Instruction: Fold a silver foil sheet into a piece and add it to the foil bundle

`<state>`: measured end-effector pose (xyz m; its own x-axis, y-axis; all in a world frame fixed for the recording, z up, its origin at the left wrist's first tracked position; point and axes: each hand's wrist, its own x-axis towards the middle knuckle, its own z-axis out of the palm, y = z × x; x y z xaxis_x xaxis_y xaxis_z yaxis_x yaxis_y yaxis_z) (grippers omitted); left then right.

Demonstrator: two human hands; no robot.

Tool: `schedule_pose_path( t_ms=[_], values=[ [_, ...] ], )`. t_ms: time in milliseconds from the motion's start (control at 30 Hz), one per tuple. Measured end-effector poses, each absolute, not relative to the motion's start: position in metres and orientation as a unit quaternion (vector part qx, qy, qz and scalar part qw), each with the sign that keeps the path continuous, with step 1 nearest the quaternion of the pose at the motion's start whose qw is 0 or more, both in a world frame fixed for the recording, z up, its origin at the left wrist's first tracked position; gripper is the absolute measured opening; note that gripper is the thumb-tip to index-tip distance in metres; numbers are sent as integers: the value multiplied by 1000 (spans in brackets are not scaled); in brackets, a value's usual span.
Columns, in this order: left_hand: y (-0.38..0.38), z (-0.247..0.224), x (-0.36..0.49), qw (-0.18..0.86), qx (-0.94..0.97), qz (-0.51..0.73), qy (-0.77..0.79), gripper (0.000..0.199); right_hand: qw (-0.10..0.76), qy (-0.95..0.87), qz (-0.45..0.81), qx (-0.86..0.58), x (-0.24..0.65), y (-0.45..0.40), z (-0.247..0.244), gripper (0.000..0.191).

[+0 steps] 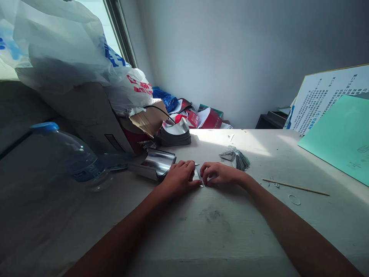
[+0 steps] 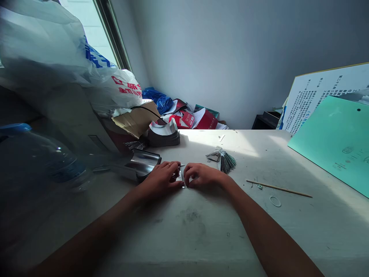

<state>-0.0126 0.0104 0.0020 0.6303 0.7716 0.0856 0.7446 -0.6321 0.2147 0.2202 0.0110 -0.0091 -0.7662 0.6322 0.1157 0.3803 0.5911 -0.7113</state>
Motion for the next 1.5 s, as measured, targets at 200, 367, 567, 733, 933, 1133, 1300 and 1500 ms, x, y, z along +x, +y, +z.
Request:
schedule_pose_path(
  t_ms=[200,367,567,733,933,1133,1300,1500],
  values=[
    [10,2,-13,76,899,84,423,29,182,-869,347,-302,218,14,-13,12],
    [8,4,-11,77,900,77,423,31,198,-856,343,-332,215,15,-18,6],
    [9,2,-12,75,902,73,419,32,199,-846,326,-371,212,13,-18,5],
    [10,2,-14,87,905,73,409,33,198,-844,332,-371,212,12,-16,5],
    [12,2,-17,109,903,74,409,32,182,-855,336,-350,216,12,-13,9],
    [17,-3,-20,123,901,79,408,27,187,-852,341,-351,216,10,-12,8],
    [17,-2,-20,121,898,78,415,27,211,-850,340,-343,211,10,-14,7],
    [16,0,-19,122,898,82,414,29,216,-840,334,-370,207,6,-13,12]
  ],
)
